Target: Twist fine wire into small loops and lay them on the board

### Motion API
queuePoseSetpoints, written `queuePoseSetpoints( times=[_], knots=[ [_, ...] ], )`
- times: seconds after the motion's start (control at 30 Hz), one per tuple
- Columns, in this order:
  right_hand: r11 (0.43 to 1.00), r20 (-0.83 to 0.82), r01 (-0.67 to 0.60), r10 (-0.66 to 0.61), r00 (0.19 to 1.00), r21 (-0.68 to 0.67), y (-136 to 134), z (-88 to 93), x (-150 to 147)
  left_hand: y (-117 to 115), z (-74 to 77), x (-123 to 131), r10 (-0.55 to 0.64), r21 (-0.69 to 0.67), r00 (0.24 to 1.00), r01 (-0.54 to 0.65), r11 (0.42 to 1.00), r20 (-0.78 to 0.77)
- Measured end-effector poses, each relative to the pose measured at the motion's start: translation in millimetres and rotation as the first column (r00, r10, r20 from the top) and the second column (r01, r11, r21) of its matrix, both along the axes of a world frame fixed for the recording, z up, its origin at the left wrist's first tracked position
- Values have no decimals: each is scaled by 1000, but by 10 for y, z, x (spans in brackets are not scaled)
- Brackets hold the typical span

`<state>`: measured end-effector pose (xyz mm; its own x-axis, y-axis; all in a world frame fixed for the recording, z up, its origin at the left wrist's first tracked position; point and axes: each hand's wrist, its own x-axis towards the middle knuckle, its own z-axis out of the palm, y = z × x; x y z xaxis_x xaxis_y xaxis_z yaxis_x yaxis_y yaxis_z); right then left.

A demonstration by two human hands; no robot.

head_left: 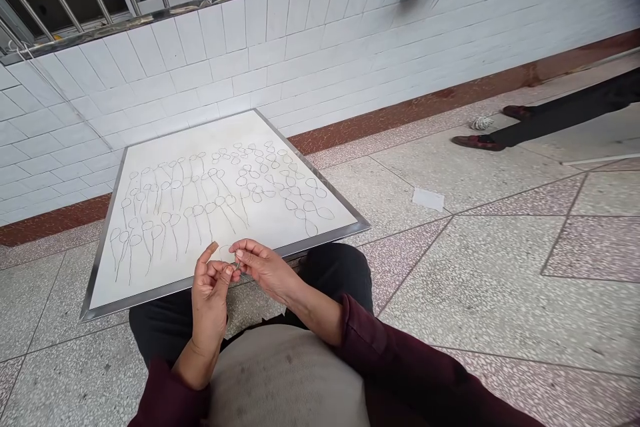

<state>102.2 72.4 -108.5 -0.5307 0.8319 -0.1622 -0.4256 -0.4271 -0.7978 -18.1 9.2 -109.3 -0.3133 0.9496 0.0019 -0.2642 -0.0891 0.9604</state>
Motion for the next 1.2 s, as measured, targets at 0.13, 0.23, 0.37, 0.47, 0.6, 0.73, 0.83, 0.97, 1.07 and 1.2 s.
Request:
queuePoseSetpoints(
  times=[0.13, 0.23, 0.37, 0.47, 0.6, 0.73, 0.83, 0.97, 1.07, 1.2],
  knots=[
    [999, 45, 25, -27, 999, 45, 14, -34, 9, -9, 16, -24, -32, -5, 998, 32, 999, -58],
    [994, 93, 13, -24, 995, 112, 34, -78, 21, -10, 20, -53, -49, -7, 992, 49, 999, -112],
    [941, 235, -45, -37, 971, 336, 78, -82, 41, -9, 15, -79, -43, -13, 983, 42, 999, -178],
    [849, 325, -56, -140, 935, 526, 105, -59, 34, -12, 13, -80, -74, -25, 975, 70, 997, -211],
    [708, 380, -80, -277, 883, 701, 125, -70, 10, -24, 17, -71, -109, -36, 976, 104, 994, -186],
    [669, 362, -67, -313, 878, 740, 141, -124, 4, -33, 12, -59, -138, -33, 981, 135, 990, -138],
    [671, 360, -55, -324, 875, 739, 159, -149, 12, -27, 1, -53, -142, -28, 985, 140, 990, -93],
    [648, 385, -107, -304, 871, 754, 204, -154, 25, -16, -6, -55, -130, -22, 989, 129, 991, -74],
    [668, 375, -108, -269, 887, 736, 230, -149, 22, -17, -7, -61, -125, -22, 990, 123, 992, -62],
    [731, 367, -94, -222, 903, 676, 228, -130, 11, -25, -5, -61, -130, -34, 989, 128, 991, -68]
  ],
)
